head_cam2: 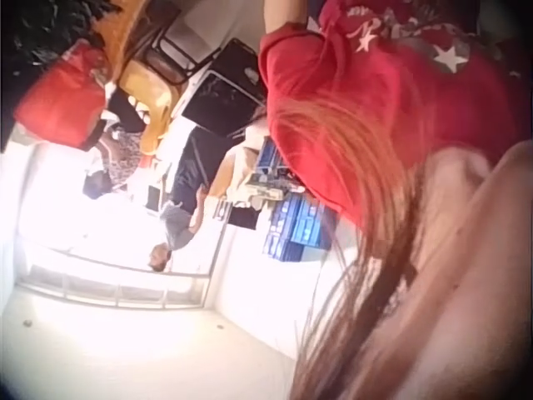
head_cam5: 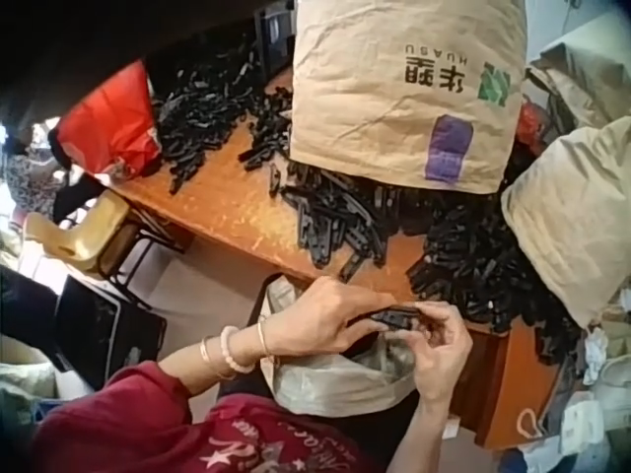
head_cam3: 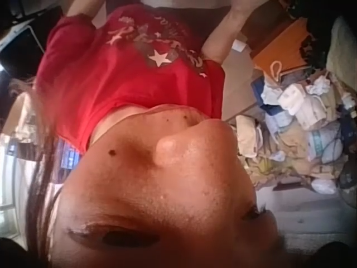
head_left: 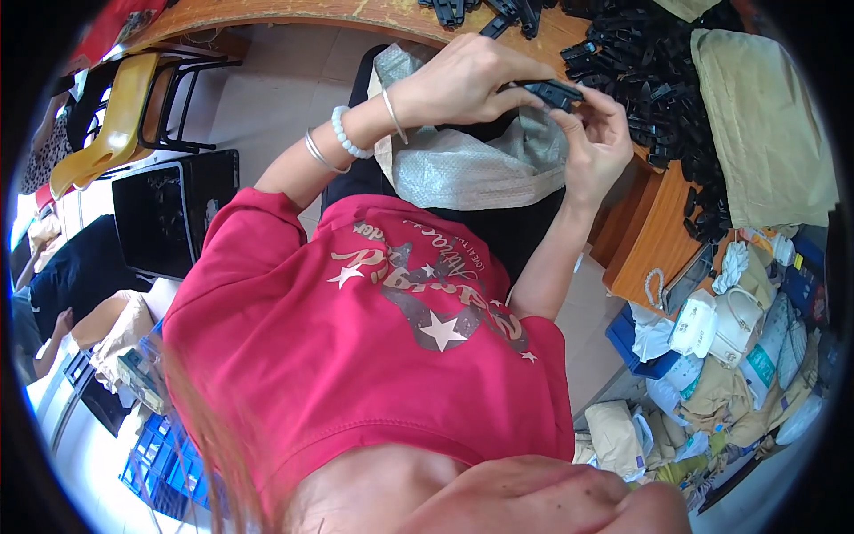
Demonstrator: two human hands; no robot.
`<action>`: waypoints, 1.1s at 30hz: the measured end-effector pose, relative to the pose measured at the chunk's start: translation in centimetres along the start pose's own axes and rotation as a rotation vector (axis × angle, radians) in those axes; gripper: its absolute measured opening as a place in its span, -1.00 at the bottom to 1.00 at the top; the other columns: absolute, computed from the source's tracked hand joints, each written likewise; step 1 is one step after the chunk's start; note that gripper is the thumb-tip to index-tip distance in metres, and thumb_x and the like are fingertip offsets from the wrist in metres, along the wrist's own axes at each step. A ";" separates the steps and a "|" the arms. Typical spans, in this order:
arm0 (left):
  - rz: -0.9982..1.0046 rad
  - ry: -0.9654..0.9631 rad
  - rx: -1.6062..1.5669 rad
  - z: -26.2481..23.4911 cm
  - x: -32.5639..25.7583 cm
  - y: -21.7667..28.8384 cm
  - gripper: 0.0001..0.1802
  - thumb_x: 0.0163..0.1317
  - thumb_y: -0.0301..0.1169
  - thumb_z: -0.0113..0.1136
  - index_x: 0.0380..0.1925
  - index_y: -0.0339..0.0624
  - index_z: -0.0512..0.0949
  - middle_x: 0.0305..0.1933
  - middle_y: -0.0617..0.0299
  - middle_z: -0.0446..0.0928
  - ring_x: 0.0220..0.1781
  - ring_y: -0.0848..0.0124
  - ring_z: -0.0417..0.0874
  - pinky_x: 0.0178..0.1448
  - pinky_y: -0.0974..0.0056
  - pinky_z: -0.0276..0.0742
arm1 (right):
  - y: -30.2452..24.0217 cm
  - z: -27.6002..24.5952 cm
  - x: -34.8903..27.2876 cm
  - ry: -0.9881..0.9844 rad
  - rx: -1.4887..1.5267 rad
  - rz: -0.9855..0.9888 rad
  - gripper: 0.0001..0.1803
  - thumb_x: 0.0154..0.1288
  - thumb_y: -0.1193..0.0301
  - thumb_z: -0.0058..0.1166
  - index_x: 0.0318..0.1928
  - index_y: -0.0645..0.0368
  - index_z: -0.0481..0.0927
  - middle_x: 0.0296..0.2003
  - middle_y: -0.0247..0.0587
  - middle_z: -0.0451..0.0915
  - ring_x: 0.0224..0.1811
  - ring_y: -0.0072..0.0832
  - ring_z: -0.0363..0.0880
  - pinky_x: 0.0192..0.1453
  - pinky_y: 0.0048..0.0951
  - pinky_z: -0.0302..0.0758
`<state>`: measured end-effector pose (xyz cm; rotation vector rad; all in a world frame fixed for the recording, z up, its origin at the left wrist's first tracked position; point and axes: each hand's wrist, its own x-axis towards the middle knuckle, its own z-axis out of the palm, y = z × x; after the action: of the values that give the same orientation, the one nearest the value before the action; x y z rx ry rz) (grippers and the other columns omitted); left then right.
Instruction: Sorting and inspecting small black plastic components from a bag at a workstation.
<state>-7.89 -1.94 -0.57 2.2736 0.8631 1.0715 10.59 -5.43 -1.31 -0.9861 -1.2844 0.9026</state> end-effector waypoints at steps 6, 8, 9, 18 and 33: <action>-0.192 -0.015 -0.187 1.5 -3.2 -1.3 -0.51 0.06 -0.13 0.33 -0.17 -0.34 0.59 -0.33 -0.07 0.59 -0.31 0.02 0.62 -0.21 0.19 0.53 | 0.2 -1.5 3.8 -0.195 -0.469 -0.246 -0.94 0.16 0.56 0.17 -0.34 0.27 0.66 -0.40 -0.23 0.62 -0.37 -0.49 0.56 -0.26 -0.50 0.45; -0.184 -0.121 0.035 1.9 -3.9 -1.5 -0.59 0.10 -0.22 0.32 -0.13 -0.27 0.58 -0.28 0.01 0.55 -0.26 0.05 0.58 -0.21 0.18 0.51 | 1.3 -2.4 6.7 -0.202 -0.832 -0.414 -0.90 0.17 0.49 0.15 -0.33 0.23 0.67 -0.31 -0.19 0.62 -0.22 -0.30 0.54 -0.11 -0.37 0.46; -0.115 -0.055 0.118 1.8 -3.7 -1.7 -0.64 0.11 -0.25 0.30 -0.16 -0.25 0.58 -0.28 0.06 0.53 -0.25 0.09 0.58 -0.22 0.17 0.51 | 1.4 -2.6 8.0 -0.274 -0.982 -0.397 -0.89 0.18 0.47 0.14 -0.32 0.21 0.68 -0.30 -0.19 0.62 -0.19 -0.27 0.53 -0.08 -0.33 0.44; -0.163 0.021 0.736 0.6 2.1 -5.5 -0.61 0.24 -0.17 0.19 -0.53 -0.34 0.56 -0.56 0.19 0.50 -0.43 0.46 0.49 -0.40 0.27 0.42 | 3.5 -1.1 12.5 -0.510 -1.415 -0.303 -0.82 0.14 0.34 0.19 -0.32 0.18 0.66 -0.28 -0.16 0.59 -0.09 -0.18 0.49 -0.02 -0.20 0.41; -0.640 0.217 -1.009 1.6 -0.6 -3.5 -0.70 0.32 -0.36 0.11 -0.07 -0.36 0.44 -0.39 0.17 0.59 -0.44 0.48 0.61 -0.35 0.44 0.60 | -0.5 1.4 2.0 -0.071 0.199 0.292 -0.77 0.25 0.59 0.04 -0.10 0.46 0.53 -0.34 -0.10 0.60 -0.36 -0.47 0.65 -0.23 -0.53 0.62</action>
<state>-8.12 -0.20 -4.08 0.9759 0.7814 1.0874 9.40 -3.58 -0.08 -1.0057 -1.0998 1.2749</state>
